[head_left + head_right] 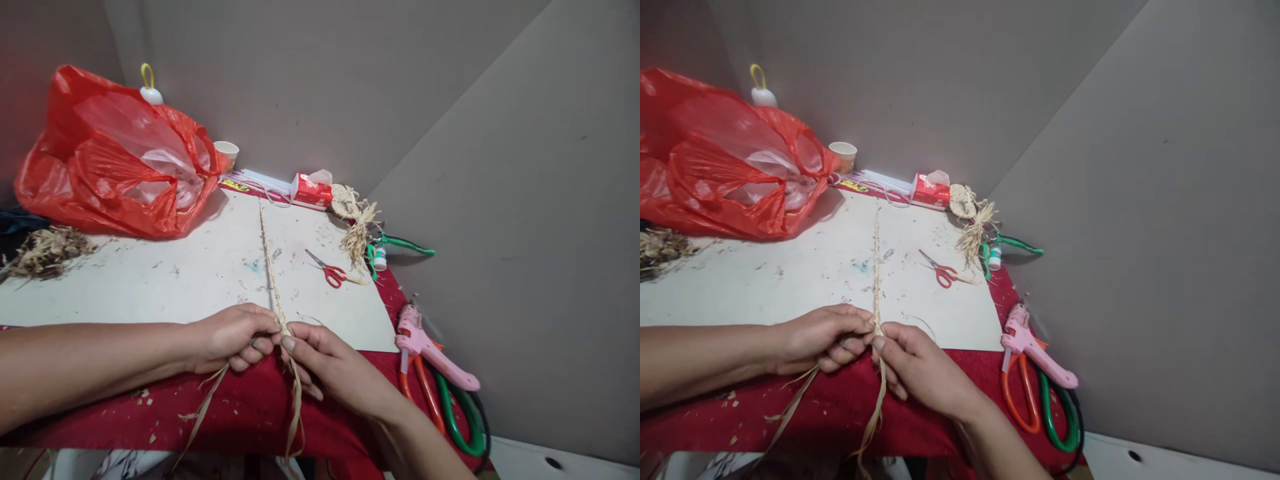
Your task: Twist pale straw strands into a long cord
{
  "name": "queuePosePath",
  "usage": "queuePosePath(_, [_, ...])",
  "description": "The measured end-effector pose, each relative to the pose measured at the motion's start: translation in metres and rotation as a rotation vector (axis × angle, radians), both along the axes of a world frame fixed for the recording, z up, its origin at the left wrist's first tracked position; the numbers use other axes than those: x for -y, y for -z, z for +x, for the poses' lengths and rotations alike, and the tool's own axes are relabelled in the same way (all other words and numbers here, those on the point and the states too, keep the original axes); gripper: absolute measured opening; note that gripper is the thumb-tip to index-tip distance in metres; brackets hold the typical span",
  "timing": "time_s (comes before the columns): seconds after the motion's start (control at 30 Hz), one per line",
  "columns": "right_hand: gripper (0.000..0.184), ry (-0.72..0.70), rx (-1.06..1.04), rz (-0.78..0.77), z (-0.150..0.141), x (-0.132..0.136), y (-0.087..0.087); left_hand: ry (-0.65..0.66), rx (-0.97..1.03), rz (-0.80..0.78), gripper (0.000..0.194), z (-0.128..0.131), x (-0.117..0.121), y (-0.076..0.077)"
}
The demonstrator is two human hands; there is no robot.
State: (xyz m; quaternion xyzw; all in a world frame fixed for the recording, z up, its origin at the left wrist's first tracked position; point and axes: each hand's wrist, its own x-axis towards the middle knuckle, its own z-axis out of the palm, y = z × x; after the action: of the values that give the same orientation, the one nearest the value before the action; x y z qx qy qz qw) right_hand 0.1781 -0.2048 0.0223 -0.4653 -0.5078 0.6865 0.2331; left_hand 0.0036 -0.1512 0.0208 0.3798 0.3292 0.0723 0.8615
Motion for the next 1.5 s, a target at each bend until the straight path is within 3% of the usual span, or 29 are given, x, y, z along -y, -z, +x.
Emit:
queuePosePath(0.2, [0.031, -0.042, 0.093, 0.023, 0.001, -0.002, -0.002, 0.082, -0.037, 0.288, 0.022, 0.0, -0.003, -0.004])
queuePosePath(0.37, [0.031, -0.023, 0.248, 0.175, -0.003, 0.0, -0.01, 0.024, -0.106, 0.45, 0.026, 0.002, 0.0, 0.002])
queuePosePath(0.47, [0.03, 0.077, 0.352, 0.246, -0.002, 0.005, -0.011, -0.005, -0.158, 0.544, 0.025, 0.002, 0.003, 0.004])
queuePosePath(0.53, [0.029, 0.169, 0.389, 0.224, -0.001, 0.009, -0.012, 0.001, -0.19, 0.588, 0.025, 0.002, 0.005, 0.003])
queuePosePath(0.67, [0.031, 0.255, 0.294, 0.032, -0.007, 0.015, -0.013, -0.025, -0.206, 0.663, 0.026, 0.004, 0.009, 0.001])
queuePosePath(0.77, [0.032, 0.282, 0.282, 0.035, -0.018, 0.02, -0.009, -0.072, -0.171, 0.655, 0.025, 0.007, 0.011, 0.002])
queuePosePath(0.9, [0.03, 0.303, 0.499, 0.33, -0.025, 0.028, 0.007, -0.104, -0.164, 0.549, 0.024, 0.008, 0.011, 0.002])
queuePosePath(1.03, [0.023, 0.223, 0.804, 0.624, -0.026, 0.036, 0.015, -0.115, -0.175, 0.474, 0.024, 0.006, 0.013, -0.001])
queuePosePath(1.13, [0.02, 0.145, 0.978, 0.756, -0.028, 0.037, 0.015, -0.151, -0.161, 0.45, 0.025, 0.007, 0.015, -0.002])
queuePosePath(1.33, [0.023, 0.015, 1.146, 0.851, -0.036, 0.036, 0.02, -0.174, -0.132, 0.442, 0.021, 0.009, 0.019, -0.001])
queuePosePath(1.43, [0.02, -0.053, 1.098, 0.878, -0.037, 0.043, 0.017, -0.172, -0.146, 0.463, 0.02, 0.008, 0.019, 0.0])
queuePosePath(1.5, [0.024, -0.012, 0.994, 0.876, -0.032, 0.048, 0.008, -0.156, -0.158, 0.469, 0.022, 0.006, 0.018, 0.0])
